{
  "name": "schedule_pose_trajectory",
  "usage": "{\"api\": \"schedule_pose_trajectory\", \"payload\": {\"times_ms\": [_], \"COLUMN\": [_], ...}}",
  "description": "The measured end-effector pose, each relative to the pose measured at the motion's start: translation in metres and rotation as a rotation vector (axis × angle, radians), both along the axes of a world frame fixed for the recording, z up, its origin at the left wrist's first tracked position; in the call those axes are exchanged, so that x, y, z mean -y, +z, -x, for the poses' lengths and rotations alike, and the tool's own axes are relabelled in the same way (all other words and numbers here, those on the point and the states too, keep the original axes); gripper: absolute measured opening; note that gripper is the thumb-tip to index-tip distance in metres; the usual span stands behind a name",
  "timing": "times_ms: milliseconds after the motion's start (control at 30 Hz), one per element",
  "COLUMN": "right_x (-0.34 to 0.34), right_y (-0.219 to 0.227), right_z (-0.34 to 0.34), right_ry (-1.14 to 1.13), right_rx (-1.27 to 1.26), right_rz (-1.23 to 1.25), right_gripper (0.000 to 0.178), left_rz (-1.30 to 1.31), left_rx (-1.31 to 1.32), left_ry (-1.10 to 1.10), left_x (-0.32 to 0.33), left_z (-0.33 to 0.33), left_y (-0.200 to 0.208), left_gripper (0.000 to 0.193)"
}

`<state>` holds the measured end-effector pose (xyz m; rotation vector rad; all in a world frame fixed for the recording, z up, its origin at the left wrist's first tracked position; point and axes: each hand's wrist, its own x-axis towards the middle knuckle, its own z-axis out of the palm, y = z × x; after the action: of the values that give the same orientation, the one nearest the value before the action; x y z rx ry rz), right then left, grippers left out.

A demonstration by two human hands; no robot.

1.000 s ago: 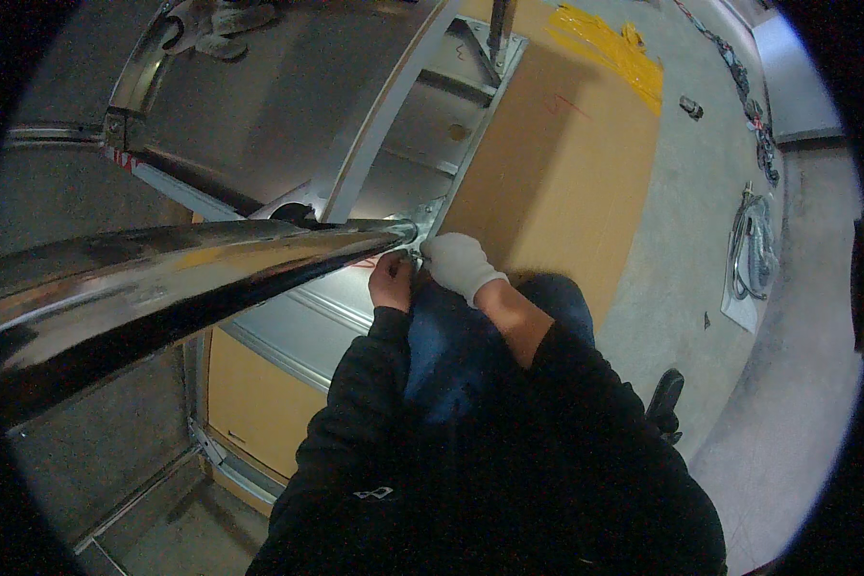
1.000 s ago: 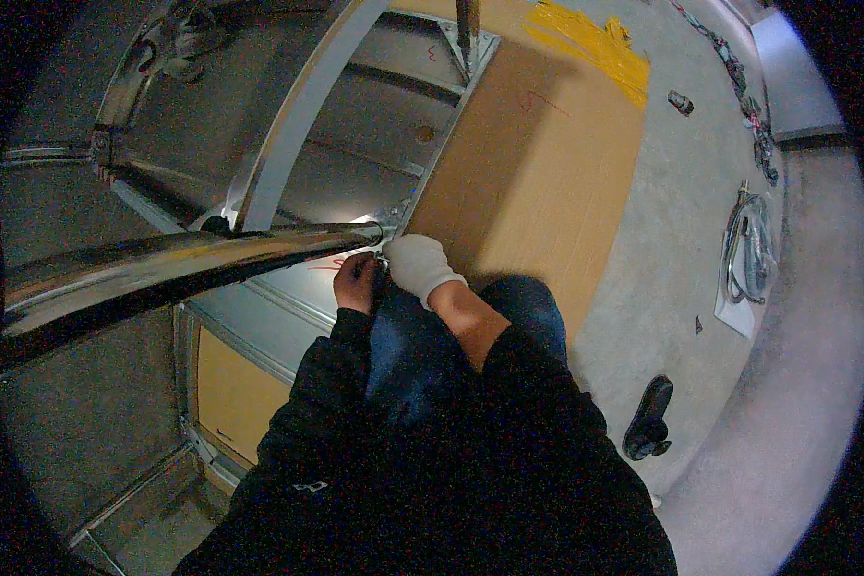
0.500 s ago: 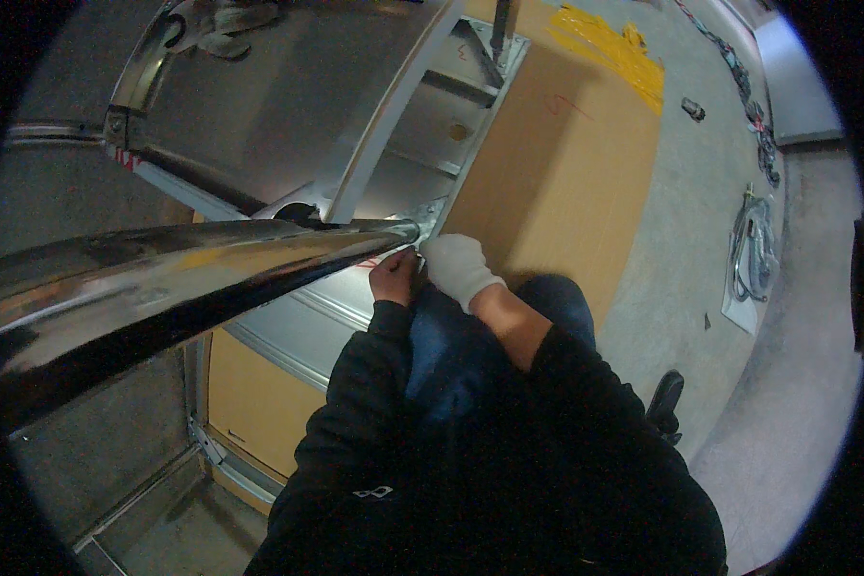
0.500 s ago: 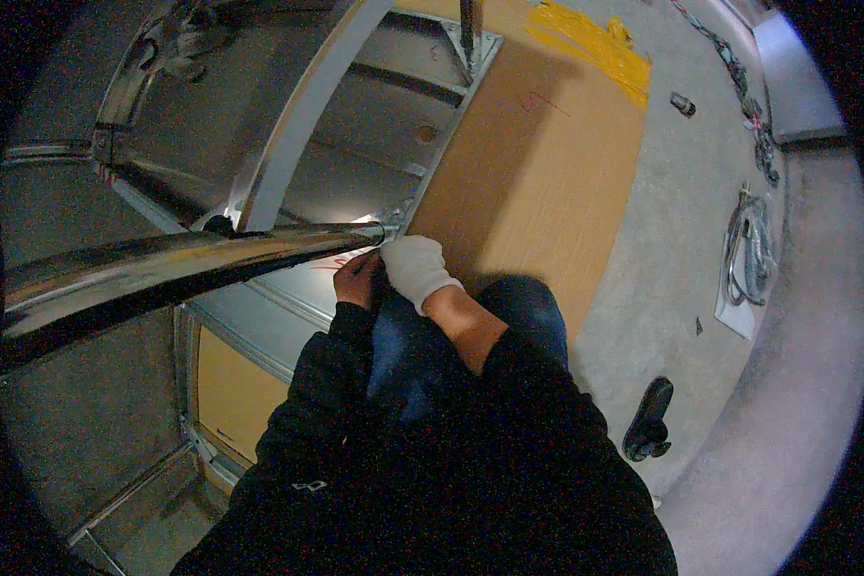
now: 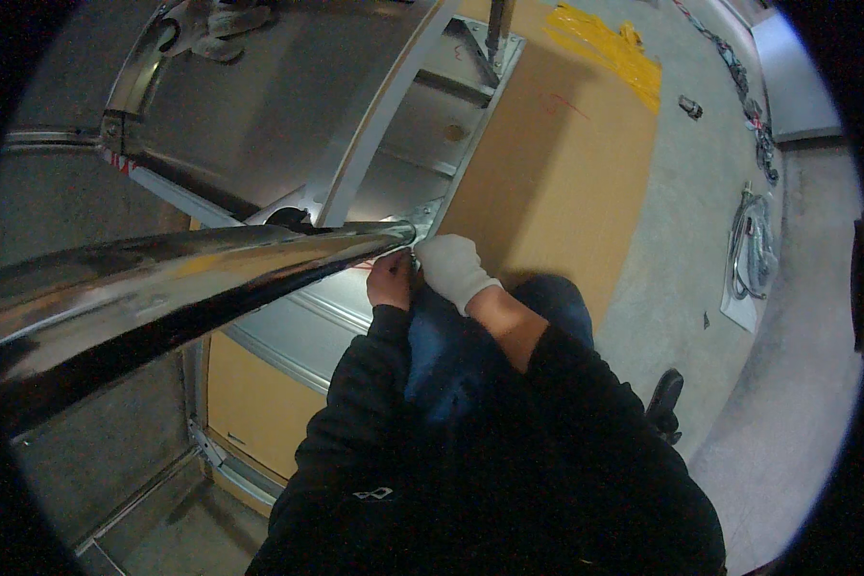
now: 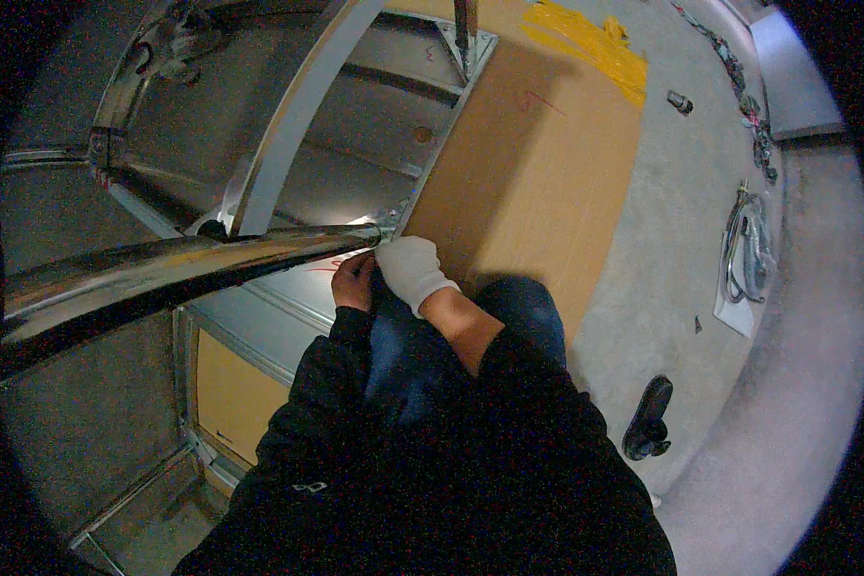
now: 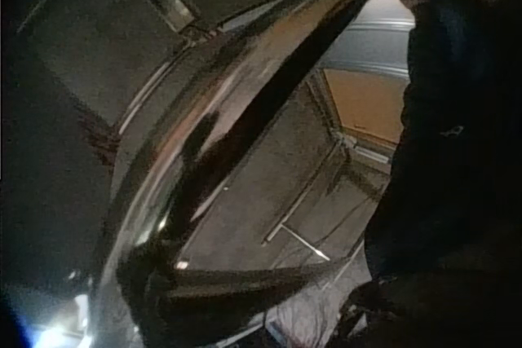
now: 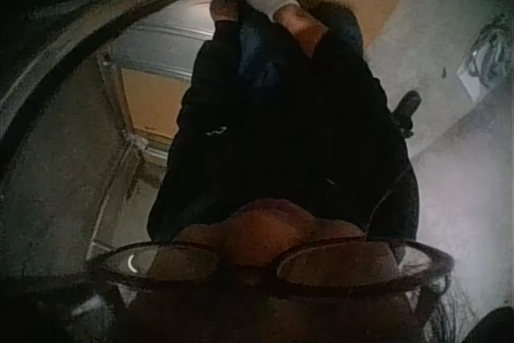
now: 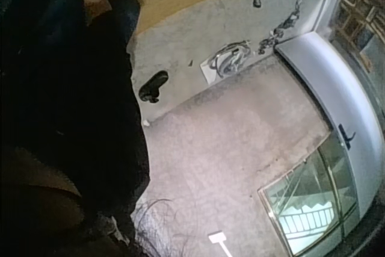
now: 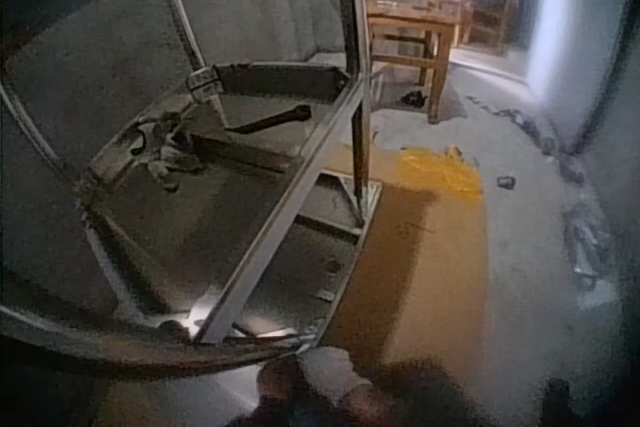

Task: The person sits on the floor and uses a wrench to tighten bolts on a large metal frame. They repeatedly adjust the tool and reposition their hands to secure fasteners along the frame's edge.

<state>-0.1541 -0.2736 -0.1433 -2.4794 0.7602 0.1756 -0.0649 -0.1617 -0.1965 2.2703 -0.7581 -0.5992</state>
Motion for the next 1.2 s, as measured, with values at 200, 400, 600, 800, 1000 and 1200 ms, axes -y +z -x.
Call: {"api": "schedule_pose_trajectory", "payload": {"times_ms": [200, 400, 600, 800, 1000, 1200], "right_x": [0.001, 0.002, 0.006, 0.0, -0.001, -0.004], "right_y": [0.011, 0.01, 0.003, 0.007, 0.005, 0.005], "right_z": [-0.003, -0.009, -0.005, -0.005, -0.008, -0.018], "right_ry": [0.034, -0.016, -0.008, 0.034, 0.034, 0.075], "right_rx": [-0.04, -0.098, -0.028, -0.056, -0.049, -0.091], "right_rz": [-0.014, -0.092, -0.095, -0.054, -0.02, -0.037], "right_gripper": [0.014, 0.016, 0.016, 0.015, 0.015, 0.017], "left_rz": [-0.007, -0.199, -0.009, -0.149, -0.126, -0.231], "left_rx": [0.353, 0.343, 0.486, 0.373, 0.399, 0.419], "left_ry": [-0.183, -0.168, -0.186, -0.225, -0.23, -0.234], "left_x": [0.003, 0.006, 0.008, 0.004, 0.002, 0.004], "left_z": [-0.002, -0.001, -0.001, 0.0, -0.001, -0.003], "left_y": [0.007, 0.011, 0.011, 0.016, 0.012, 0.013], "left_gripper": [0.022, 0.021, 0.014, 0.023, 0.024, 0.021]}}
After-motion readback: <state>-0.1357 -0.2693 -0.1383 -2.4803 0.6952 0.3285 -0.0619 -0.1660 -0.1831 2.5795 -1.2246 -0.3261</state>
